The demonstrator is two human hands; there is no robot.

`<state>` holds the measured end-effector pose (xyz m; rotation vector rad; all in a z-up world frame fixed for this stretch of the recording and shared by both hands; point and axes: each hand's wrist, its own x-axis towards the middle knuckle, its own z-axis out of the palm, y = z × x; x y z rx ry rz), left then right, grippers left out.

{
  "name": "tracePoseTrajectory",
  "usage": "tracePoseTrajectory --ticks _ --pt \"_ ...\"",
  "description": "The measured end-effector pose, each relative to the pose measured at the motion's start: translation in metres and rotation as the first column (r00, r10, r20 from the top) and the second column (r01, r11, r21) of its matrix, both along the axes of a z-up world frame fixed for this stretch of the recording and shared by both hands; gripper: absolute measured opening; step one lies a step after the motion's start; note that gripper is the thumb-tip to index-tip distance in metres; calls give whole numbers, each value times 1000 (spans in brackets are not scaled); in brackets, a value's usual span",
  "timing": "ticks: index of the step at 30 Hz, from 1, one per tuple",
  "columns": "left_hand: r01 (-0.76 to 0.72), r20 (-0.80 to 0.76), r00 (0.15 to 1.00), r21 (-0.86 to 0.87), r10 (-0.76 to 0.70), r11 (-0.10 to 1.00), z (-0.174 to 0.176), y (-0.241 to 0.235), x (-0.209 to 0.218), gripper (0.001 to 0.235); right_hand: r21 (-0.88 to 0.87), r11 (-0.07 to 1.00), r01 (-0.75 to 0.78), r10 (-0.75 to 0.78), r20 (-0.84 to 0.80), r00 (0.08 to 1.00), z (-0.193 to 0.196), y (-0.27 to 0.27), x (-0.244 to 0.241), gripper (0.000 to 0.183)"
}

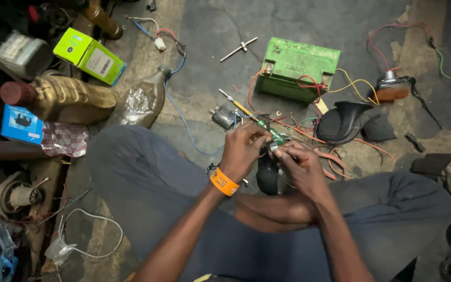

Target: The person sits on the floor and works on a small cylindrical electrical component, stripping and twisting wires, then wrapping connections with black electrical tape. Tools and a green battery are visible nearby.

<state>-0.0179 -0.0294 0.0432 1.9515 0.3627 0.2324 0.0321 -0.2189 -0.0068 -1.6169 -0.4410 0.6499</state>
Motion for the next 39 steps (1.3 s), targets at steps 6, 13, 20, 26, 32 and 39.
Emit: tracePoseTrajectory --ticks 6,13,20,26,32,39 --pt "35 14 999 29 -35 999 -11 3 0 12 55 998 -14 18 -71 997 -1 -12 -3 19" --pt "192 -26 981 -55 -193 980 -17 0 -6 15 502 827 253 42 -505 862 -4 -18 5 45" --pt "179 -93 978 -77 -186 981 -6 0 -4 14 -124 986 109 -38 473 880 7 5 13 33" --pt "157 102 976 285 -192 946 5 -6 -7 25 -135 990 36 26 436 900 12 5 15 22" --pt "168 161 950 457 -267 873 8 -7 -8 24 -131 985 116 -36 496 867 28 8 8 28" --pt "64 158 974 483 -159 873 5 -1 -6 13 -175 968 180 -52 560 827 30 21 -14 29"
